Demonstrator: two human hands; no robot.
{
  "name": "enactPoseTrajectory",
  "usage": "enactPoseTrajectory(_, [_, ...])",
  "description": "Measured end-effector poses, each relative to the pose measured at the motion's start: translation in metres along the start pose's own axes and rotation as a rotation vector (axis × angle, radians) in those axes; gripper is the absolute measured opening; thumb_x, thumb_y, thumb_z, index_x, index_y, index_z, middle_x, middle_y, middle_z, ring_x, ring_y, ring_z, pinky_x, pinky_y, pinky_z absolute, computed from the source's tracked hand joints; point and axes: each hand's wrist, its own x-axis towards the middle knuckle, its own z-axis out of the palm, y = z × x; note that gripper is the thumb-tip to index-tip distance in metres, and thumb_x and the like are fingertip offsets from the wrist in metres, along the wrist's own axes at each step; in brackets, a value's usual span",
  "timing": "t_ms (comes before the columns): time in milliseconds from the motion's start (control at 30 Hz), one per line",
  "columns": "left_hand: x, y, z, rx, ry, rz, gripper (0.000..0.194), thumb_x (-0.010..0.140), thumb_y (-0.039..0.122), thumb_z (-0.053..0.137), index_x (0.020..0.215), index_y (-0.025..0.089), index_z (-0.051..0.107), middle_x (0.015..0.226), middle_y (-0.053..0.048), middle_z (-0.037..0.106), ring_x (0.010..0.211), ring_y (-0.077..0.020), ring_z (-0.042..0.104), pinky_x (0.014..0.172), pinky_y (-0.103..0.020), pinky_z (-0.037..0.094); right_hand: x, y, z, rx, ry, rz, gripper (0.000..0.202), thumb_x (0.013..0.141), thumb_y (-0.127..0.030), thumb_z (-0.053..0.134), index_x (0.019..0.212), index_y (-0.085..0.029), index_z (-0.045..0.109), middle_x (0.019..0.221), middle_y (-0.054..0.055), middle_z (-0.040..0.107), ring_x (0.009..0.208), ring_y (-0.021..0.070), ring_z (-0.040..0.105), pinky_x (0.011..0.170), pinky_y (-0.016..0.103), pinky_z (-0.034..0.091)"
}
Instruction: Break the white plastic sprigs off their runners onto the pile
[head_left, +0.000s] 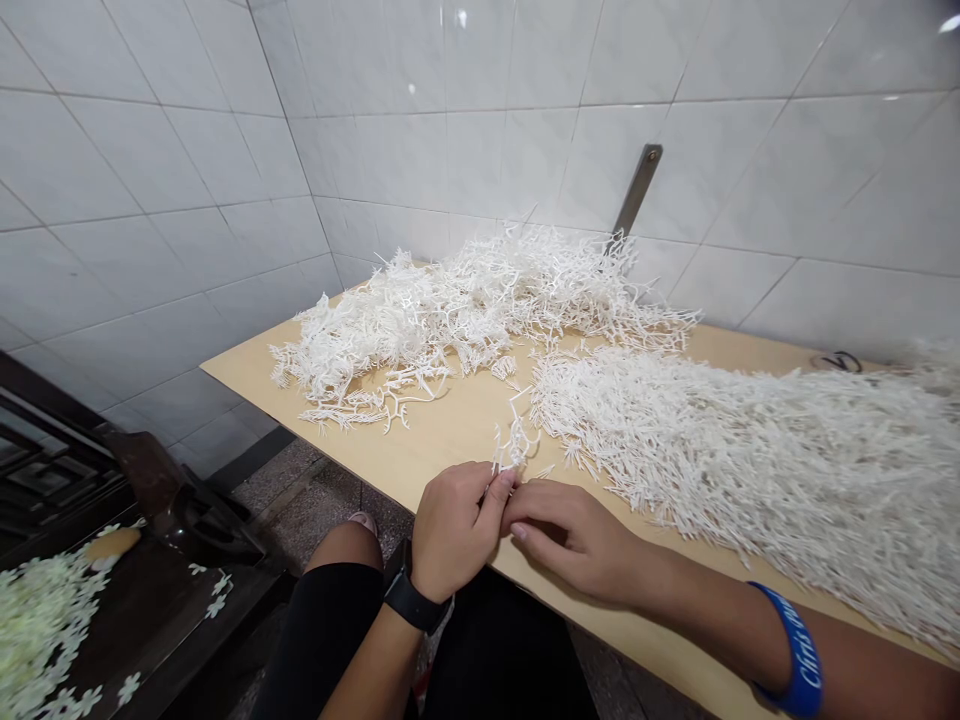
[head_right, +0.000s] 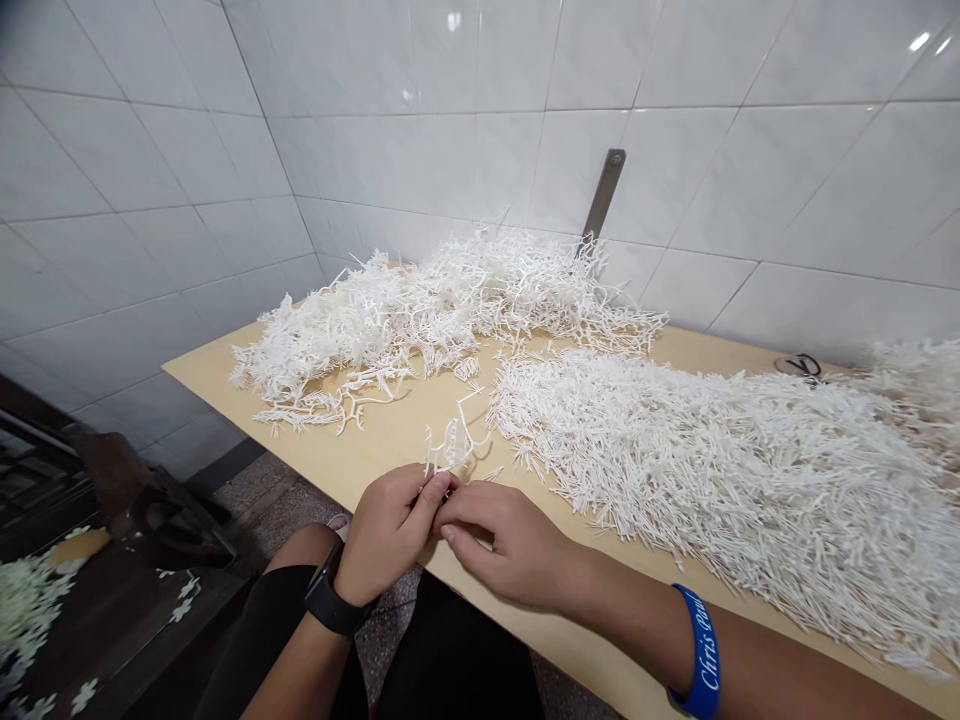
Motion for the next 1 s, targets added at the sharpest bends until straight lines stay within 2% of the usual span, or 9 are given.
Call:
enactPoseTrajectory(367, [0.0005,-0.0021,0.0029,0.050,0.023,0.020,0.042,0.101,0.036,0.038,0.070,0.018,0.059,0.066,-0.002,0.061,0.066,-0.0158,0.055,0.062,-0.028,0.033,-0.0012,0.0033,0.0014,0.005,-0.006,0.003,0.019,0.092,-0.017,0.048,0.090,-0.016,0.067,0.083,0.006,0.065,0.079,0.0177,0.058,0.075,0.031,0.046])
enactPoseTrajectory(1000, [-0.0005,-0.0017,0.0031,0.041,0.023,0.024,0.042,0.102,0.035,0.037,0.073,0.018,0.062,0.067,-0.002,0.062,0.067,-0.0160,0.057,0.063,-0.028,0.034,-0.0010,0.0042,0.0021,0.002,0.004,0.005,0.018,0.092,-0.016,0.048,0.089,-0.017,0.066,0.083,0.005,0.065,0.078,0.0175,0.058,0.074,0.030,0.046])
